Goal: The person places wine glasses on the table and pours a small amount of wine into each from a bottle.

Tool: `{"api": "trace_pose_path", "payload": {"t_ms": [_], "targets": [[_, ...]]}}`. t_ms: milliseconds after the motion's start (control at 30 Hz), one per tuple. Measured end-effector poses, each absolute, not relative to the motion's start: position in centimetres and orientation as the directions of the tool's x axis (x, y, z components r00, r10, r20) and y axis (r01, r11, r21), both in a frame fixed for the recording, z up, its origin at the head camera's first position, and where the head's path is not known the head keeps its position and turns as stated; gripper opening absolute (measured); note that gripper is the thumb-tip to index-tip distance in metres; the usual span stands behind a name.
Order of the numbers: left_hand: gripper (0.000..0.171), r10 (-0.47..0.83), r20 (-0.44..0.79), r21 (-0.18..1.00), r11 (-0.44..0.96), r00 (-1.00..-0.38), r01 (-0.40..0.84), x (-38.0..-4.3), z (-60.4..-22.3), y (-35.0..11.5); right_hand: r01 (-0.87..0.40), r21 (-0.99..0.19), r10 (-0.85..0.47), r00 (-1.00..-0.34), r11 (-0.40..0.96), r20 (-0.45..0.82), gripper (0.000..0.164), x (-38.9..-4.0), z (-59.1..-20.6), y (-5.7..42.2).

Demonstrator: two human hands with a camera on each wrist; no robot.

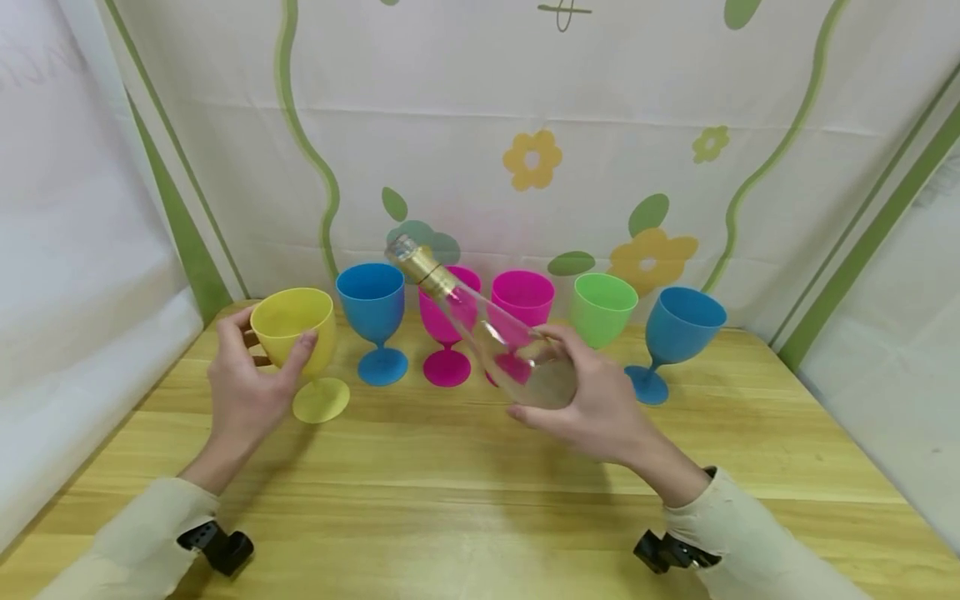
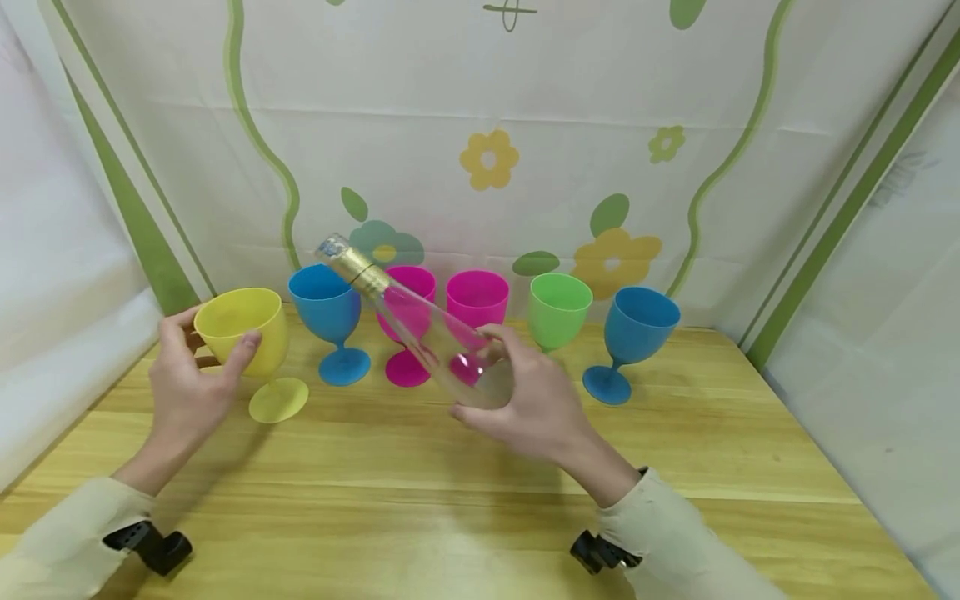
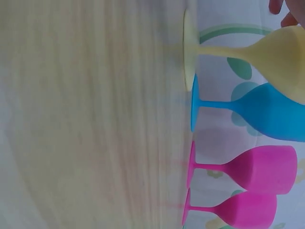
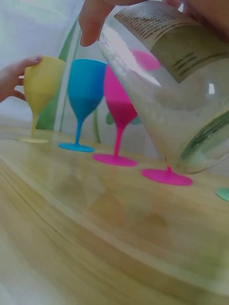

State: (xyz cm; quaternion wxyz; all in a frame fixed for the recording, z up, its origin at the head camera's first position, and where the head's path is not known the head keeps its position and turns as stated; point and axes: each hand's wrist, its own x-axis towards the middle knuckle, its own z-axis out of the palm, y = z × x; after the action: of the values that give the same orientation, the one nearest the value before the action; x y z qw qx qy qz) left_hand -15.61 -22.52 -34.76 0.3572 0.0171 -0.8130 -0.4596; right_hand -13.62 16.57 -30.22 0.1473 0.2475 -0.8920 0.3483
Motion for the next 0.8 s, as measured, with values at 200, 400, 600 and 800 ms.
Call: {"api": "trace_pose_path", "payload": {"t_ms": [200, 400, 600, 800], "targets": [[0.070, -0.342, 0.575, 0.744, 0.597, -0.743, 0.301, -15.6, -34.6, -23.0, -0.533, -0.556, -0.268, -0.831, 0.638, 0.488, 0.085, -13.7, -31.3, 19.1], [0.076, -0.372, 0.515, 0.765, 0.606, -0.772, 0.218, -16.0, -34.2, -23.0, -0.512, -0.643, -0.184, -0.842, 0.570, 0.507, 0.083, -13.6, -31.6, 21.5], [0.082, -0.380, 0.442, 0.796, 0.583, -0.812, 0.161, -16.7, -33.7, -23.0, -0.417, -0.731, -0.091, -0.892, 0.540, 0.442, 0.079, -13.3, -31.4, 23.8], [0.088, -0.370, 0.383, 0.818, 0.561, -0.846, 0.125, -17.6, -33.1, -23.1, -0.316, -0.793, 0.005, -0.928, 0.521, 0.373, 0.077, -13.1, -31.6, 26.2]]}}
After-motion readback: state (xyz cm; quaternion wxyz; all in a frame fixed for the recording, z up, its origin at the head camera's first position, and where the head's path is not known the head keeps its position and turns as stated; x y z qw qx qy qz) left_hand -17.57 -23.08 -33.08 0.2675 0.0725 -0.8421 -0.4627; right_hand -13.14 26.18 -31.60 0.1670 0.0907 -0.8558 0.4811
